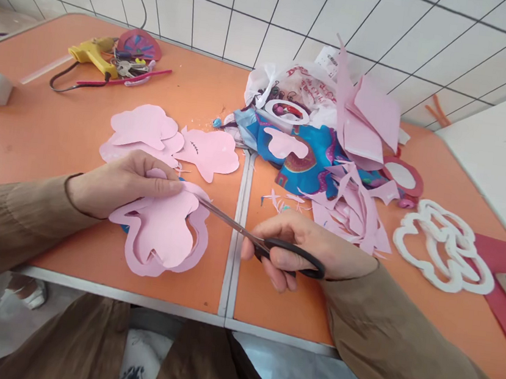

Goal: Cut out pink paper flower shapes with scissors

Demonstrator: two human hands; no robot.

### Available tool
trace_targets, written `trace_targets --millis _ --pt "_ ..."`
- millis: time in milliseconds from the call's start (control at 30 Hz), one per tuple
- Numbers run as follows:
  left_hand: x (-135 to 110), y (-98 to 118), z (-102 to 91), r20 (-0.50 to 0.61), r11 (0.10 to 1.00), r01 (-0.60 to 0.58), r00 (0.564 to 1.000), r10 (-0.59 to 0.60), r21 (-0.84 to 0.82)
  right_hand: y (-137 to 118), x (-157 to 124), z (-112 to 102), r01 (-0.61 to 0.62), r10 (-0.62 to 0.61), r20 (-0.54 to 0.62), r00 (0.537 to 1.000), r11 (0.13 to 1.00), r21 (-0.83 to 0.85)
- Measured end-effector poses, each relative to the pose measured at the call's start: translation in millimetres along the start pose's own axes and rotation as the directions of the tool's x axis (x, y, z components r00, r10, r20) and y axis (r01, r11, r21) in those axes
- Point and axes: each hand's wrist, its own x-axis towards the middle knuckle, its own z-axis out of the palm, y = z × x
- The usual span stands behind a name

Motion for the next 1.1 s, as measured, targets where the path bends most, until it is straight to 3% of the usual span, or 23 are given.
trace_targets --millis 167,367,667,933,1100 --pt "-0.6 0.7 0.0 0.015 0.999 -0.029 0.999 0.029 0.041 0.7 2.8 0.4 -0.007 0.007 0.015 1.000 0.999 -0.047" --pt "0.4 -1.3 0.8 -0.002 0.998 -0.007 1.000 0.007 -0.060 -0.3 6.8 4.4 0.018 -0.019 -0.009 1.000 0.997 -0.073" --pt "-0.6 -0.6 2.4 -0.030 0.988 0.026 0.999 -0.030 -0.149 2.0 7.1 6.2 0.086 -0.086 0.001 0.996 0.996 -0.018" --pt "-0.3 -4.9 0.8 -0.029 0.992 0.030 0.999 -0.034 -0.125 0.7 6.3 6.7 0.024 -0.023 -0.030 0.999 1.000 0.019" --pt "-1.7 -2.8 2.6 -0.071 0.988 0.044 0.996 -0.055 -0.151 6.6 7.1 5.5 0.080 -0.080 -0.019 0.997 0.996 0.036"
